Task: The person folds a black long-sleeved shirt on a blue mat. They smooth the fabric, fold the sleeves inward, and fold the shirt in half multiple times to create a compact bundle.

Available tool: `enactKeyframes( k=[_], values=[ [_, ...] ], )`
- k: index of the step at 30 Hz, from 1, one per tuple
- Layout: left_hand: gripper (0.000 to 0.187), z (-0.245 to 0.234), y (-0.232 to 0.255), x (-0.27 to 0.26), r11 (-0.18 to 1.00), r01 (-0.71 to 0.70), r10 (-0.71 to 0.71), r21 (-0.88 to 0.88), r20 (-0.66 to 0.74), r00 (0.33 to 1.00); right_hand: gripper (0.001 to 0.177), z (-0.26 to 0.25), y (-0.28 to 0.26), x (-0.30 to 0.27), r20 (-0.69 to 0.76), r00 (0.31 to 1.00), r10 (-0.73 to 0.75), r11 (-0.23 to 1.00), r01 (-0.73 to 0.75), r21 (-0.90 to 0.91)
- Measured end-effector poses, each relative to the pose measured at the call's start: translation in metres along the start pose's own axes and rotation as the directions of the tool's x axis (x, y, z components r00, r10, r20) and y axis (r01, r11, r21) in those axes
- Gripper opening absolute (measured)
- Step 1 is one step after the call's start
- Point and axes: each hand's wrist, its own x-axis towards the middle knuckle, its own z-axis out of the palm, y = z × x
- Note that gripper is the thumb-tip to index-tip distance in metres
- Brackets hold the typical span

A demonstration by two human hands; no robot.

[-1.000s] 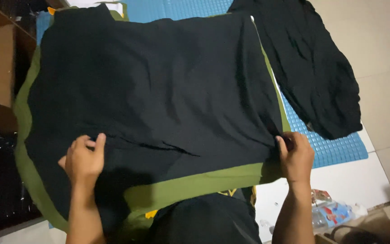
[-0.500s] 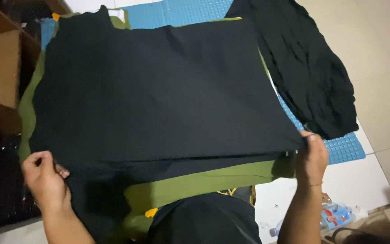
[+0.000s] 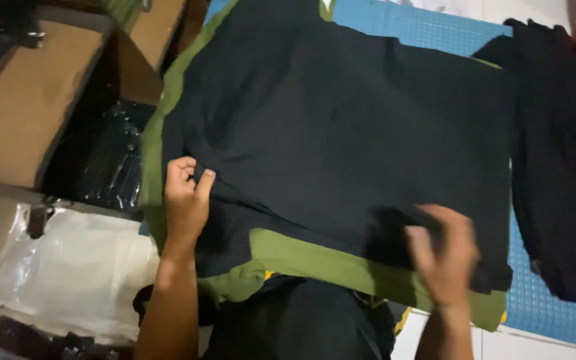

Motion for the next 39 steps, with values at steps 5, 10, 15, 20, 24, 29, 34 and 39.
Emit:
enactKeyframes(
  k=[5, 10, 15, 20, 24, 29, 34, 39],
  values=[
    [0.023, -0.026, 0.01, -0.012, 0.92, -0.075, 0.064, 0.385, 0.041, 0.997, 0.042, 0.098, -0.078, 0.048, 0.369, 0.813, -0.451, 0.891, 0.389, 0.233],
    [0.06, -0.031, 0.014, -0.011, 0.664, -0.317, 0.309, 0.677, 0.138, 0.941, 0.055, 0.183, -0.11, 0.058, 0.519, 0.638, -0.569, 0.78, 0.619, 0.093],
    [0.03, -0.038, -0.003, 0.008, 0.405, -0.689, 0.568, 0.601, 0.425, 0.705, 0.014, 0.213, -0.124, 0.058, 0.203, 0.66, -0.723, 0.683, 0.727, 0.066],
    [0.034, -0.081, -0.01, 0.008, 0.646, -0.668, 0.641, 0.37, 0.212, 0.737, 0.015, 0.182, -0.172, 0.052, 0.131, 0.65, -0.749, 0.659, 0.751, 0.047],
    [0.042, -0.098, -0.008, 0.007, 0.721, -0.665, 0.644, 0.196, 0.163, 0.747, 0.013, 0.192, -0.211, 0.013, 0.236, 0.594, -0.769, 0.636, 0.672, 0.38],
    [0.029, -0.097, -0.043, 0.013, 0.981, -0.173, 0.185, -0.085, 0.151, 0.971, 0.027, 0.176, -0.22, 0.063, 0.531, 0.271, -0.803, 0.586, 0.199, 0.786],
    [0.043, -0.066, -0.032, 0.04, 0.978, -0.033, 0.001, 0.204, 0.156, 0.988, 0.02, 0.237, -0.182, 0.176, 0.467, 0.595, -0.654, 0.725, 0.316, 0.612],
    [0.037, -0.003, -0.072, 0.103, 0.669, -0.045, -0.126, 0.742, 0.173, 0.977, 0.018, 0.318, -0.136, 0.268, 0.199, 0.733, -0.65, 0.757, 0.647, 0.089]
  ],
)
